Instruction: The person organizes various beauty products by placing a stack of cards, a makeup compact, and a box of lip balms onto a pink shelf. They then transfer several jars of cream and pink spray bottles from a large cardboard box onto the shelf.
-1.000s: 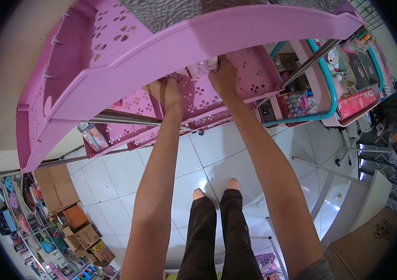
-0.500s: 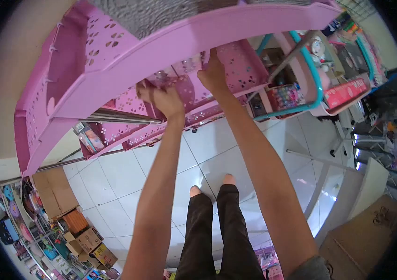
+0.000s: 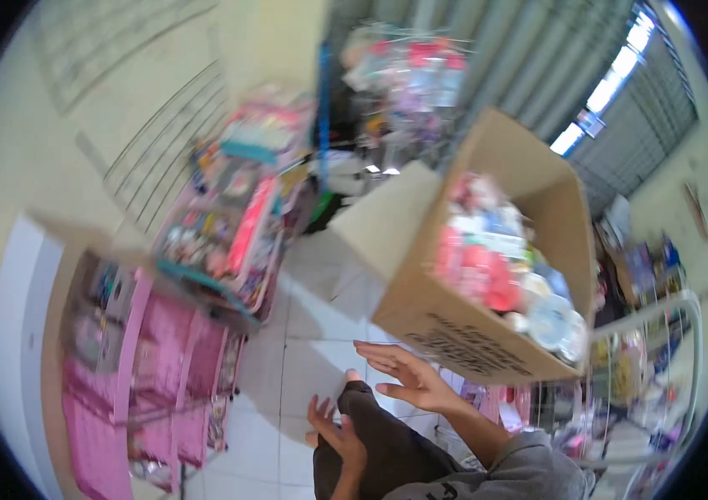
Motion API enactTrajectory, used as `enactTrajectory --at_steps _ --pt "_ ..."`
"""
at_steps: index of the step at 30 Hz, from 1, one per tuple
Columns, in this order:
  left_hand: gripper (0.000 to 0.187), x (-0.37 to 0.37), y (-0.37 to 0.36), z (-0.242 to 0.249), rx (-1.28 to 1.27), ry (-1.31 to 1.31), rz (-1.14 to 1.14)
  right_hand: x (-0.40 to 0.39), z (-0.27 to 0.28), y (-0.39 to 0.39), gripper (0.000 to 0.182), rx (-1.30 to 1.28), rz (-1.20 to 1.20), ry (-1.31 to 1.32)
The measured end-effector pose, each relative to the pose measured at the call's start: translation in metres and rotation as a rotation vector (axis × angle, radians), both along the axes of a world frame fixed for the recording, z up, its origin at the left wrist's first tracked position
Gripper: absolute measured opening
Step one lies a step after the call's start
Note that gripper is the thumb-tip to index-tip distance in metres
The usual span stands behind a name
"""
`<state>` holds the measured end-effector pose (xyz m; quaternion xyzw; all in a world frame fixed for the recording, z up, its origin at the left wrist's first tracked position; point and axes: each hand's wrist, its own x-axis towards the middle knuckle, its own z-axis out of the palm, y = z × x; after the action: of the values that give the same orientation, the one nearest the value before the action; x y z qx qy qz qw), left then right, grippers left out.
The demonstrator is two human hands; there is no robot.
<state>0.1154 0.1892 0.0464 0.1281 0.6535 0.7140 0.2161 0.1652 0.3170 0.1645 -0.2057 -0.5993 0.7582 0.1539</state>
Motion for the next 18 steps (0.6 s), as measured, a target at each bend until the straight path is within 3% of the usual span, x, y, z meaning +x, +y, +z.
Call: enactTrajectory --at_steps 2,6,9,12,13,14,18 --pt "0.061 -0.004 0.016 0.021 0.043 0.078 -0.106 0.038 0.040 0.008 0.048 0.052 -0.126 0.118" --pt "0.061 -0.028 0.080 0.092 0.188 0.369 0.017 0.118 0.107 0.028 0.042 -0.051 -0.357 0.186" --pt "0.059 -0.021 0.119 0.147 0.334 0.510 -0.007 0.168 0.145 0.056 0.038 0.135 -0.461 0.192" --pt "0.058 -0.012 0.160 0.178 0.331 0.588 -0.124 0.203 0.157 0.108 0.036 0.445 -0.520 0.031" --pt "0.049 -0.010 0.178 0.184 0.372 0.608 -0.138 0.210 0.156 0.125 0.035 0.492 -0.528 -0.012" --pt "0.040 -0.009 0.192 0.188 0.403 0.628 -0.148 0.214 0.155 0.141 0.035 0.459 -0.509 -0.011" --pt "0.037 -0.004 0.236 0.205 0.470 0.522 -0.160 0.219 0.149 0.196 0.034 0.534 -0.544 -0.007"
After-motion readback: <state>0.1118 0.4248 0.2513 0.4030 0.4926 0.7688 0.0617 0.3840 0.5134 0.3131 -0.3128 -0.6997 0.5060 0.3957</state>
